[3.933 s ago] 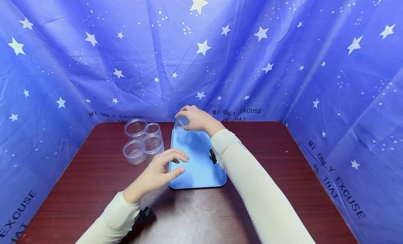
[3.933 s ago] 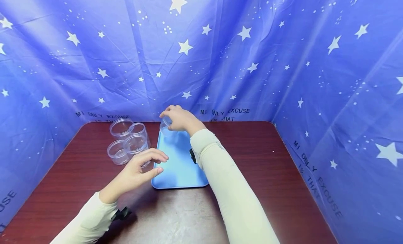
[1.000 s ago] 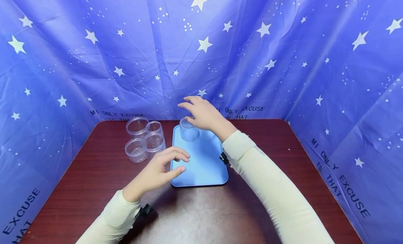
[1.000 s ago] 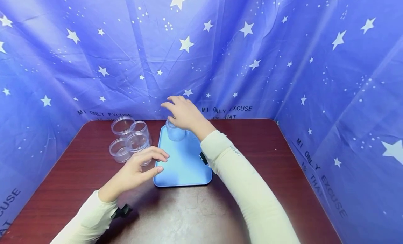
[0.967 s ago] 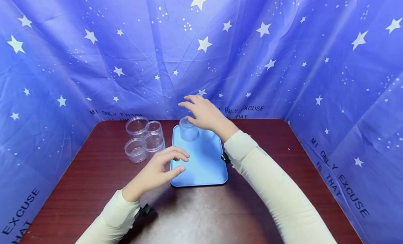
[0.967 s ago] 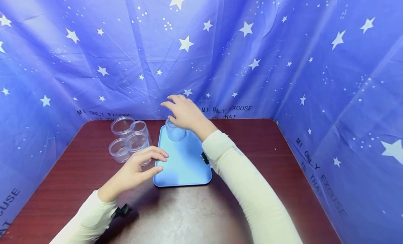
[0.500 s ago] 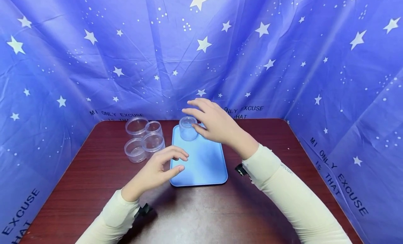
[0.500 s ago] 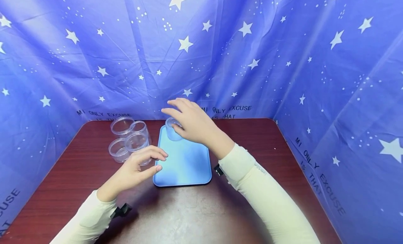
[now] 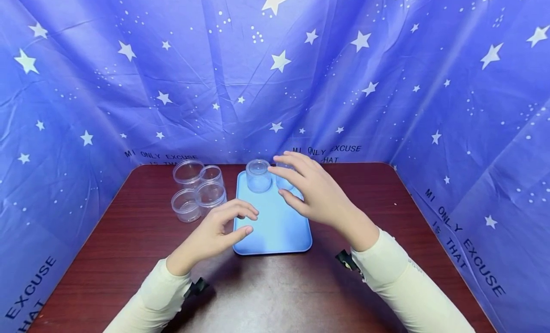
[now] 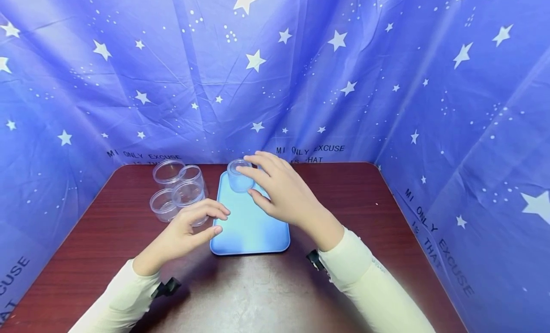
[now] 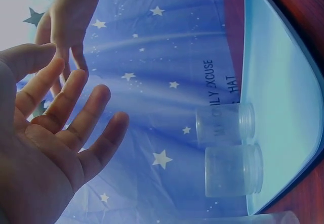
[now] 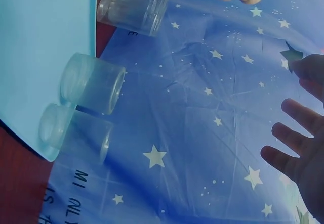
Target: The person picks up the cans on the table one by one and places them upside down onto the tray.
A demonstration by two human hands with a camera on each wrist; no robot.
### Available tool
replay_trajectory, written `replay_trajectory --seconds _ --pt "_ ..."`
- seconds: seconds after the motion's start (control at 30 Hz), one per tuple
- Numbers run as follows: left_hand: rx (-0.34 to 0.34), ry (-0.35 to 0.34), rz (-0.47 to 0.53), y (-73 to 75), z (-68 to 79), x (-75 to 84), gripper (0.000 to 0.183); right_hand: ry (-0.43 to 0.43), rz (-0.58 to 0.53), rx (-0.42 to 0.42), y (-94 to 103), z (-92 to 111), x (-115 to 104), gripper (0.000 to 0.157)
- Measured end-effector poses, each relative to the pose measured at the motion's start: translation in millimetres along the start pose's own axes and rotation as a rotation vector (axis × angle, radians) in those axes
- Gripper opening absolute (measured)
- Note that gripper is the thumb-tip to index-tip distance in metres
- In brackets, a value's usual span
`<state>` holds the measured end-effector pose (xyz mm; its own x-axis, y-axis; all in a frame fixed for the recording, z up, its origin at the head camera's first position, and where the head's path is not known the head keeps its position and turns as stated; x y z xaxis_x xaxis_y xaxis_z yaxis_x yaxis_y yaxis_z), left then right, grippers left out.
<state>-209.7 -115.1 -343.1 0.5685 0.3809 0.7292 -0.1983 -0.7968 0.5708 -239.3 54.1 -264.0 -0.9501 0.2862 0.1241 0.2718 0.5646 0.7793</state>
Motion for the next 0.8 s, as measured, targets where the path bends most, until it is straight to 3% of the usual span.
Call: replay_trajectory --seconds 0.43,0.8 --pt "0.010 -0.007 -0.009 0.0 0.6 -0.7 0.026 -0.033 -0.051 0.066 8.5 36.4 -21.9 0.051" --pt "0.005 -0.009 -0.021 -1.5 0.0 0.7 0.025 -0.034 -0.074 0.107 0.5 57.4 -30.9 0.051"
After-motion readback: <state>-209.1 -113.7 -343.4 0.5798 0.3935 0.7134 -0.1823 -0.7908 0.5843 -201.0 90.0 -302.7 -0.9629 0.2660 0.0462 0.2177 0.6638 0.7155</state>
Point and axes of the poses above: each hand's wrist, its own z-axis away from the middle knuckle, its own y-axis out of the back of the hand, x = y × z, the point moved 9 cm from there along -z, towards the middle knuckle, and after that the axes turned 15 degrees about y, right-handed, at the moved point
